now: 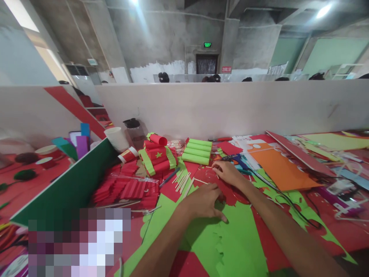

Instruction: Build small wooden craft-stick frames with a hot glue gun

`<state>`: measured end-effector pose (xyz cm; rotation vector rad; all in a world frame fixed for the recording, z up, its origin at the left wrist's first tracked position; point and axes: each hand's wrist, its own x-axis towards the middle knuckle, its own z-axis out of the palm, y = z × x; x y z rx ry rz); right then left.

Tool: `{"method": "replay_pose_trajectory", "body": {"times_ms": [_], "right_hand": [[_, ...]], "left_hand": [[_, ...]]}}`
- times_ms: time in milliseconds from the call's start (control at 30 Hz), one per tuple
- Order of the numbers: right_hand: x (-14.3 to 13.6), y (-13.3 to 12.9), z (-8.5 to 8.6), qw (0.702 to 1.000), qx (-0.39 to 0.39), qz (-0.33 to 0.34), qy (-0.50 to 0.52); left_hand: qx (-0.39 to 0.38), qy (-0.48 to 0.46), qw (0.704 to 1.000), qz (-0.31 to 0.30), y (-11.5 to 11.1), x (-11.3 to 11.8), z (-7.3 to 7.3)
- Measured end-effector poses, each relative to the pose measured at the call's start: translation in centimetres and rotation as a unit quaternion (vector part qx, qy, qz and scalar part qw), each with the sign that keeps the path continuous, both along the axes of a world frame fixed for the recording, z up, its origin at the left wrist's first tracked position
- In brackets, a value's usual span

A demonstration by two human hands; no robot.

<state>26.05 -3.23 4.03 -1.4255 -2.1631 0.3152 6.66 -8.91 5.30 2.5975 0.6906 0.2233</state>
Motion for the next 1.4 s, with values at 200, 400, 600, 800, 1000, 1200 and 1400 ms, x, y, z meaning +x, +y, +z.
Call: {"method": "replay_pose_trajectory", "body": {"times_ms": [200,400,600,800,1000,1200,1400], "right_hand": [[0.3,0.2,0.1,1.000,0.010,0.003,0.008],[1.1,0.3,0.4,0.999,0.011,0.005,0.031],[2.7,1.2,0.3,0.998,0.016,-0.006,0.067],[3.6,1.3,0.8,0.994,0.030,-0.030,0.101],[3.5,-0.2,2.3,0.973,-0.154,0.102,0.136],[2.4,-1.2,2.6,0.939,-0.253,0.233,-0.012],[2.1,-1.3,2.5,0.947,-0.179,0.256,-0.072]], "left_hand": [[-0.007,0.041,0.998,-0.042,0.1,0.6,-0.4],[-0.058,0.018,0.995,-0.080,0.0,-0.3,0.4],[-0.077,-0.057,0.993,0.075,1.2,-1.6,0.6],[-0.069,-0.139,0.953,0.260,2.3,-1.7,-0.5],[-0.316,-0.108,0.922,0.198,1.8,-1.6,-0.8],[-0.313,-0.131,0.918,0.206,1.2,-0.9,-0.3],[-0.185,-0.154,0.950,0.199,2.1,-2.0,-0.5]]}}
